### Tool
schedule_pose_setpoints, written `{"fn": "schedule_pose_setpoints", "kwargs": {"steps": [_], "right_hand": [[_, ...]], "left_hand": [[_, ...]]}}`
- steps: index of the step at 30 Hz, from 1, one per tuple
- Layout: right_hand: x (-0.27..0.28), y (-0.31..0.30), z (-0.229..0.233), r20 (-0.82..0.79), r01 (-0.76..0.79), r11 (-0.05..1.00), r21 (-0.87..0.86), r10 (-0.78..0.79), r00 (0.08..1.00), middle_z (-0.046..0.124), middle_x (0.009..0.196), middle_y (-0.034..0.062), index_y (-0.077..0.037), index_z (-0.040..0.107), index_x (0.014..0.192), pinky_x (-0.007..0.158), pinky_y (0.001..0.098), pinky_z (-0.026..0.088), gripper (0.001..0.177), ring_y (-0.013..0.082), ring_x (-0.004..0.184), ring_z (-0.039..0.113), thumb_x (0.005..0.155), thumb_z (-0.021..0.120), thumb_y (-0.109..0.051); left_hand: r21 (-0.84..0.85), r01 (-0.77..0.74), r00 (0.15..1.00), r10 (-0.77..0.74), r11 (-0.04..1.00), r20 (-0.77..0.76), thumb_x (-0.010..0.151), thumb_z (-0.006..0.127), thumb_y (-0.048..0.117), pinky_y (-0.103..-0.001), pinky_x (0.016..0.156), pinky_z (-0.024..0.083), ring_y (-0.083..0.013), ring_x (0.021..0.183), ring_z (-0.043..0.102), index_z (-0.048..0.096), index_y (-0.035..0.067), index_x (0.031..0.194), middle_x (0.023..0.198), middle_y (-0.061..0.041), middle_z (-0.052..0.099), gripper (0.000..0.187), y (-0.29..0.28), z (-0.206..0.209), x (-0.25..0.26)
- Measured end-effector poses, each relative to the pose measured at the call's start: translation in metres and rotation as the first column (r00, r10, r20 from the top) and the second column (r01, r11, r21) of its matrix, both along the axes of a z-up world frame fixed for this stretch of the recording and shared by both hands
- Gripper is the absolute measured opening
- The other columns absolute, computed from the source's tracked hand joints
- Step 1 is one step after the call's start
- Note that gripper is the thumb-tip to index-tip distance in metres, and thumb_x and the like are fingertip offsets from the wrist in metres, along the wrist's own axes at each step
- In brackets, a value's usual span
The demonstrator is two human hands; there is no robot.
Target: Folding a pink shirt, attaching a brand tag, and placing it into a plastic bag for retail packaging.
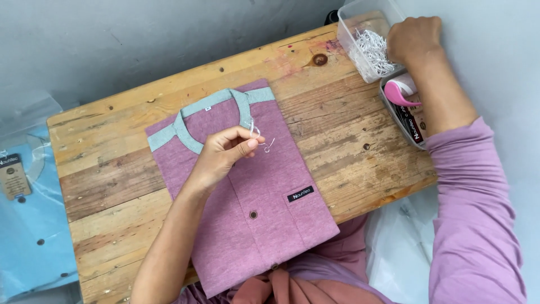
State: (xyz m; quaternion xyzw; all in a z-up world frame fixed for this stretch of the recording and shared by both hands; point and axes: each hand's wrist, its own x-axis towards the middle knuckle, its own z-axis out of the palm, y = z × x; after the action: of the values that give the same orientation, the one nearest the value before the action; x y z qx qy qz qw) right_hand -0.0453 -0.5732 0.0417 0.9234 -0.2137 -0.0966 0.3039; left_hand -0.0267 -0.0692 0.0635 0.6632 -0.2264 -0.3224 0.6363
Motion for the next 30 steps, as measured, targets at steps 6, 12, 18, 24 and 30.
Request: {"fn": "schedule_pose_setpoints", "kwargs": {"steps": [6,12,18,24,30], "right_hand": [[-0.026,0.012,0.053,0.16,-0.03,0.956,0.291,-0.018,0.987,0.081,0.089,0.0061,-0.019,0.083,0.101,0.07,0.0433,0.05,0.018,0.0235,0.067,0.071,0.099,0.07,-0.032],[-0.068,0.073,0.131,0.49,-0.37,0.516,0.772,-0.114,0.864,0.071,0.098,0.0147,-0.003,0.075,0.118,0.06,0.0349,0.047,0.014,0.0233,0.077,0.063,0.111,0.076,-0.014],[-0.074,0.143,0.132,0.504,-0.509,-0.015,0.861,-0.11,0.856,0.065,0.117,0.0145,0.003,0.068,0.109,0.062,0.0196,0.046,0.01,0.0121,0.073,0.056,0.104,0.066,-0.005],[-0.061,0.247,0.065,0.536,-0.427,-0.492,0.759,0.101,0.838,0.053,0.151,0.0176,-0.007,0.076,0.096,0.08,0.029,0.053,0.012,0.0171,0.095,0.061,0.087,0.073,-0.015],[-0.059,0.273,0.046,0.502,-0.429,-0.591,0.683,-0.047,0.864,0.072,0.105,0.0213,0.006,0.074,0.095,0.08,0.0344,0.063,0.011,0.0232,0.094,0.072,0.091,0.073,-0.004]], "left_hand": [[0.018,-0.029,1.0,0.029,0.999,0.009,0.09,0.073,0.019,-0.025,0.072,0.055,-0.0113,0.073,0.063,0.078,0.008,0.102,0.086,-0.004,0.075,0.017,0.004,-0.002,0.005],[0.006,-0.026,0.999,0.026,1.0,0.025,0.089,0.073,0.024,-0.026,0.077,0.055,-0.0113,0.08,0.061,0.077,0.011,0.097,0.096,-0.001,0.071,0.015,-0.005,-0.007,0.009],[-0.091,0.025,0.997,-0.018,0.996,0.08,0.091,0.072,0.021,-0.025,0.082,0.052,-0.0105,0.087,0.057,0.077,0.014,0.096,0.107,0.002,0.066,0.01,-0.016,-0.006,-0.001],[-0.298,-0.034,0.993,0.066,0.954,0.098,0.093,0.075,0.022,-0.026,0.096,0.043,-0.011,0.108,0.046,0.077,0.012,0.102,0.123,0.001,0.047,0.013,-0.016,-0.013,-0.006],[-0.354,-0.094,0.989,0.129,0.93,0.075,0.097,0.073,0.025,-0.025,0.1,0.037,-0.0111,0.114,0.041,0.077,0.011,0.109,0.136,-0.003,0.044,0.019,-0.002,-0.004,-0.007]]}}
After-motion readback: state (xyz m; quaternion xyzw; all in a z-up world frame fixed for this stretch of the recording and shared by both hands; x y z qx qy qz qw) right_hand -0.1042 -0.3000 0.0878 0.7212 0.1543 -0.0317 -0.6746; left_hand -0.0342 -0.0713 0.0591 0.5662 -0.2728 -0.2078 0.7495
